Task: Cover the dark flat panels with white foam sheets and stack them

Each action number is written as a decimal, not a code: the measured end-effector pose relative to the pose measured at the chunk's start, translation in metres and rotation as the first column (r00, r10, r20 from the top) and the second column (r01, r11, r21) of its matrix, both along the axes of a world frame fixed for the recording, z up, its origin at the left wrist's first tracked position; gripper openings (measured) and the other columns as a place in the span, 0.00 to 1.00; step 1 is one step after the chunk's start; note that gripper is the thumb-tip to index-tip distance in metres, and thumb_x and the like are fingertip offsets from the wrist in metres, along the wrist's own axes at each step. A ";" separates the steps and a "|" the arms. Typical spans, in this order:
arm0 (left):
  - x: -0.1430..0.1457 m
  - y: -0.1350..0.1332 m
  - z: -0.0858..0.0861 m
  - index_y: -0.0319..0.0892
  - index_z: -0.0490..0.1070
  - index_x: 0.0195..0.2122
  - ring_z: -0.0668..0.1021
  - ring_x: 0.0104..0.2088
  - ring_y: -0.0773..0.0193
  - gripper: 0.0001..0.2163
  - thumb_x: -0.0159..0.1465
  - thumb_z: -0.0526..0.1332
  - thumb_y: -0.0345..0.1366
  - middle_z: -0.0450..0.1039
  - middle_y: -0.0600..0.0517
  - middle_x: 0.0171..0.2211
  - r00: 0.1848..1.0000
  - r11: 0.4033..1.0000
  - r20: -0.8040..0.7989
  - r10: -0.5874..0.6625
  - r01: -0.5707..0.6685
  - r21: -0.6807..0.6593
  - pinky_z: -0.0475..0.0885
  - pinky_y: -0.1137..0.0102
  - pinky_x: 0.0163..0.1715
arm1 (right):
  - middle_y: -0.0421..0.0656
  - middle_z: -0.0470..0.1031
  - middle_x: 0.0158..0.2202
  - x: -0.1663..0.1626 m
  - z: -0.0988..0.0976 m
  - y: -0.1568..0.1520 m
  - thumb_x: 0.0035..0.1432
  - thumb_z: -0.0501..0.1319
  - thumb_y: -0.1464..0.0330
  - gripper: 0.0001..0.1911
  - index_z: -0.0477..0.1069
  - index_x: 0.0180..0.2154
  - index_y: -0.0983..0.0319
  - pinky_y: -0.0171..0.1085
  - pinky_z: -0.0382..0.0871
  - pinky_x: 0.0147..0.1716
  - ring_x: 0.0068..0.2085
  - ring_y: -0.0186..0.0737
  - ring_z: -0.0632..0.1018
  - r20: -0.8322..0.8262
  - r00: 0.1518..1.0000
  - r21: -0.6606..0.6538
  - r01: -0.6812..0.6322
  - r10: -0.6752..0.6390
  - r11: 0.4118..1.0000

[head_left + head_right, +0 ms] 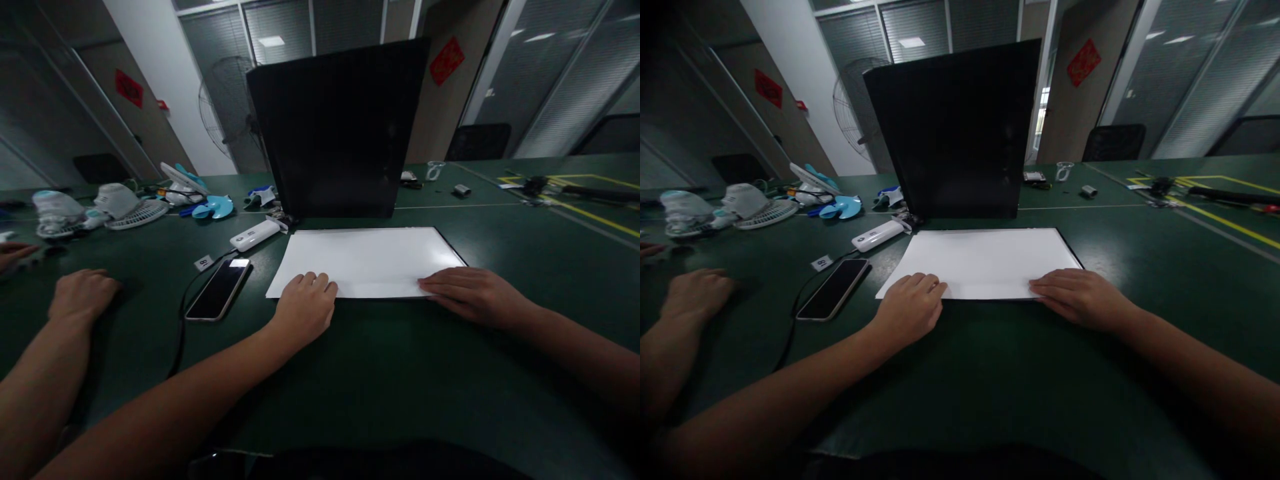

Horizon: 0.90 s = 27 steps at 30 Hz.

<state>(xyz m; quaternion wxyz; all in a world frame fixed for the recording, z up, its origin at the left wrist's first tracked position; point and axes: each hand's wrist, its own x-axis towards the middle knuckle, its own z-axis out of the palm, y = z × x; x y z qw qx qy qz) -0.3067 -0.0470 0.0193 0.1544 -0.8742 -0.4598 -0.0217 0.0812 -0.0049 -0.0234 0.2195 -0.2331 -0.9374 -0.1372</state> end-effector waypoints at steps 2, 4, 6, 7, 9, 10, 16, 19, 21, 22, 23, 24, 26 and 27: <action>0.000 0.001 -0.004 0.37 0.77 0.52 0.80 0.49 0.47 0.11 0.73 0.59 0.34 0.79 0.40 0.48 1.000 1.000 0.017 -0.023 0.023 0.003 0.77 0.55 0.46 | 0.43 0.80 0.56 0.003 0.000 0.001 0.67 0.63 0.71 0.20 0.76 0.60 0.57 0.47 0.81 0.50 0.51 0.43 0.82 -0.028 1.000 0.007 0.007 -0.006 1.000; -0.001 0.003 -0.009 0.37 0.76 0.54 0.80 0.50 0.48 0.13 0.75 0.57 0.39 0.79 0.40 0.50 0.998 0.999 0.031 -0.048 0.048 0.002 0.77 0.55 0.47 | 0.42 0.80 0.55 0.005 -0.001 0.002 0.67 0.63 0.71 0.21 0.76 0.60 0.57 0.47 0.81 0.49 0.51 0.43 0.82 -0.033 0.999 0.023 0.015 -0.015 1.000; -0.001 0.004 -0.012 0.38 0.75 0.55 0.81 0.50 0.48 0.15 0.76 0.57 0.42 0.80 0.41 0.51 0.997 0.998 0.037 -0.062 0.062 0.001 0.78 0.55 0.47 | 0.42 0.80 0.55 0.007 -0.002 0.003 0.67 0.64 0.70 0.21 0.76 0.60 0.57 0.48 0.81 0.49 0.50 0.43 0.82 -0.026 0.999 0.027 0.024 -0.023 0.999; -0.001 0.005 -0.014 0.38 0.75 0.56 0.81 0.50 0.48 0.16 0.76 0.57 0.43 0.80 0.41 0.51 0.997 0.998 0.036 -0.061 0.061 -0.003 0.78 0.56 0.47 | 0.42 0.80 0.55 0.007 -0.002 0.004 0.67 0.64 0.70 0.20 0.76 0.60 0.57 0.48 0.81 0.49 0.51 0.43 0.82 -0.024 0.999 0.015 0.025 -0.025 1.000; -0.001 0.007 -0.015 0.38 0.74 0.56 0.81 0.51 0.48 0.16 0.77 0.57 0.43 0.80 0.41 0.53 0.999 0.999 0.025 -0.048 0.048 -0.023 0.78 0.56 0.47 | 0.42 0.81 0.55 0.006 -0.003 0.005 0.68 0.64 0.69 0.19 0.77 0.59 0.56 0.48 0.81 0.50 0.51 0.43 0.82 -0.021 0.999 -0.030 0.024 -0.024 0.999; -0.001 0.008 -0.016 0.38 0.75 0.56 0.81 0.51 0.48 0.16 0.77 0.57 0.43 0.80 0.41 0.53 0.999 0.999 0.018 -0.038 0.039 -0.035 0.78 0.56 0.48 | 0.42 0.81 0.54 0.006 -0.003 0.005 0.68 0.63 0.68 0.19 0.77 0.59 0.56 0.48 0.81 0.51 0.51 0.43 0.82 -0.021 0.999 -0.055 0.023 -0.024 0.998; -0.002 0.011 -0.015 0.39 0.75 0.58 0.81 0.53 0.49 0.16 0.77 0.57 0.42 0.79 0.42 0.56 1.000 0.998 0.002 -0.017 0.017 -0.066 0.78 0.57 0.47 | 0.42 0.81 0.54 0.002 -0.002 0.006 0.68 0.64 0.66 0.18 0.79 0.58 0.54 0.48 0.81 0.52 0.52 0.43 0.82 -0.038 0.999 -0.160 0.028 -0.035 0.987; -0.003 0.012 -0.016 0.39 0.74 0.58 0.81 0.54 0.49 0.16 0.76 0.58 0.41 0.78 0.41 0.57 1.000 0.998 0.001 -0.013 0.013 -0.060 0.78 0.57 0.48 | 0.43 0.81 0.54 0.002 -0.001 0.006 0.68 0.64 0.65 0.18 0.79 0.57 0.54 0.49 0.81 0.52 0.53 0.43 0.81 -0.040 0.998 -0.200 0.033 -0.042 0.979; -0.003 0.013 -0.017 0.40 0.73 0.60 0.81 0.55 0.48 0.16 0.76 0.58 0.41 0.78 0.41 0.58 1.000 0.998 0.005 -0.017 0.017 -0.055 0.79 0.56 0.48 | 0.43 0.81 0.54 0.002 -0.001 0.006 0.68 0.64 0.65 0.18 0.79 0.57 0.54 0.49 0.81 0.52 0.53 0.43 0.81 -0.047 0.998 -0.210 0.031 -0.042 0.977; -0.003 0.013 -0.017 0.39 0.73 0.61 0.80 0.55 0.48 0.17 0.76 0.57 0.41 0.77 0.41 0.59 1.000 0.998 0.006 -0.018 0.018 -0.054 0.79 0.55 0.49 | 0.43 0.81 0.54 0.002 -0.001 0.006 0.68 0.64 0.65 0.18 0.79 0.57 0.54 0.49 0.81 0.52 0.53 0.43 0.81 -0.049 0.998 -0.210 0.030 -0.042 0.977; -0.003 0.013 -0.018 0.39 0.73 0.61 0.80 0.56 0.48 0.17 0.77 0.57 0.41 0.77 0.41 0.59 1.000 0.998 0.006 -0.018 0.019 -0.054 0.79 0.55 0.49 | 0.43 0.81 0.54 0.001 -0.001 0.006 0.68 0.63 0.65 0.18 0.79 0.57 0.54 0.49 0.80 0.52 0.53 0.43 0.81 -0.050 0.998 -0.209 0.029 -0.040 0.977; -0.003 0.013 -0.018 0.39 0.72 0.61 0.80 0.56 0.47 0.17 0.77 0.57 0.41 0.77 0.41 0.59 1.000 0.998 0.005 -0.016 0.017 -0.055 0.79 0.55 0.50 | 0.43 0.81 0.54 0.001 -0.001 0.006 0.68 0.63 0.66 0.18 0.79 0.57 0.54 0.49 0.80 0.52 0.53 0.43 0.81 -0.050 0.998 -0.206 0.024 -0.035 0.978; -0.003 0.013 -0.018 0.39 0.72 0.61 0.79 0.57 0.47 0.17 0.76 0.58 0.41 0.76 0.41 0.60 1.000 0.998 0.005 -0.008 0.008 -0.054 0.79 0.54 0.50 | 0.44 0.81 0.54 0.001 -0.001 0.006 0.68 0.63 0.66 0.17 0.79 0.57 0.55 0.48 0.80 0.52 0.53 0.43 0.81 -0.049 0.998 -0.205 0.017 -0.027 0.979; -0.003 0.013 -0.019 0.40 0.73 0.61 0.79 0.57 0.46 0.17 0.76 0.58 0.41 0.76 0.41 0.60 1.000 0.999 0.007 -0.002 0.002 -0.051 0.79 0.54 0.50 | 0.43 0.81 0.54 0.001 -0.001 0.006 0.68 0.63 0.66 0.17 0.79 0.57 0.55 0.48 0.80 0.52 0.53 0.43 0.81 -0.051 0.998 -0.207 0.014 -0.026 0.978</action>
